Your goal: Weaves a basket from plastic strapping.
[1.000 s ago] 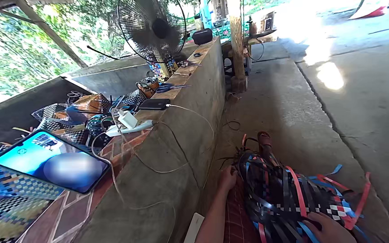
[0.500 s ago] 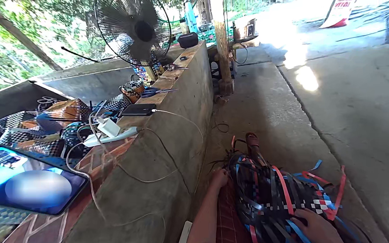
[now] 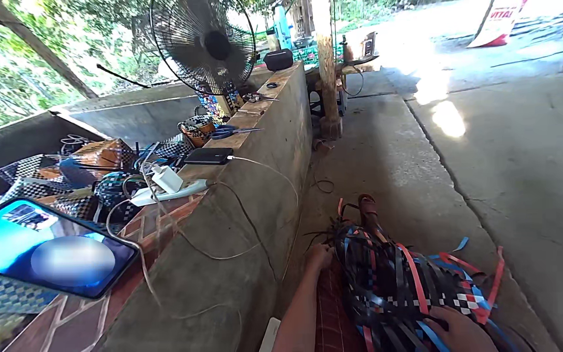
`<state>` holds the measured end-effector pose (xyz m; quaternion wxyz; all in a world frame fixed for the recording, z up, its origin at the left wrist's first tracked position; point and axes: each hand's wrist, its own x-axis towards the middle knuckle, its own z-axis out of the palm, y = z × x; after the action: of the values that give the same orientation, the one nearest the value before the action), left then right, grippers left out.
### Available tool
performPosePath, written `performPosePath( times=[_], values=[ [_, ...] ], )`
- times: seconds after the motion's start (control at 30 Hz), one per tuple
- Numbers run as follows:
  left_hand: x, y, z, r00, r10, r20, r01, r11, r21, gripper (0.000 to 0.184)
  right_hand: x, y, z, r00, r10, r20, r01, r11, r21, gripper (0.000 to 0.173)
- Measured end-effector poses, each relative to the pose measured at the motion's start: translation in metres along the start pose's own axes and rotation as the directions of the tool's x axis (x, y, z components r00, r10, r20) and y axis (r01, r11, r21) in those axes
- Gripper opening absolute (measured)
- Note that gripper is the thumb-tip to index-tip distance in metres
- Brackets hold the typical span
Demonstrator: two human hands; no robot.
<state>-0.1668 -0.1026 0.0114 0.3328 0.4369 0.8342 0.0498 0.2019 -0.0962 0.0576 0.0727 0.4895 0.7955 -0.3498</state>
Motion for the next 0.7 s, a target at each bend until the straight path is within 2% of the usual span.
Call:
performPosePath(
  times=[0.2,0.7],
  values=[
    [-0.0072,0.0001,0.0016,0.998,-0.002,-0.064,0.0,1.0,-0.022,0.045,0.0003,0.0023,-0.0007,1.0,0.015,0.011,-0.015,1.0,0.002,0.036],
    [-0.0081,-0.001,0.0033,0.998,-0.009,-0.065,0.005,0.998,-0.058,0.045,-0.0009,0.0055,0.003,0.998,-0.036,-0.043,0.036,0.999,0.014,0.034]
  ],
)
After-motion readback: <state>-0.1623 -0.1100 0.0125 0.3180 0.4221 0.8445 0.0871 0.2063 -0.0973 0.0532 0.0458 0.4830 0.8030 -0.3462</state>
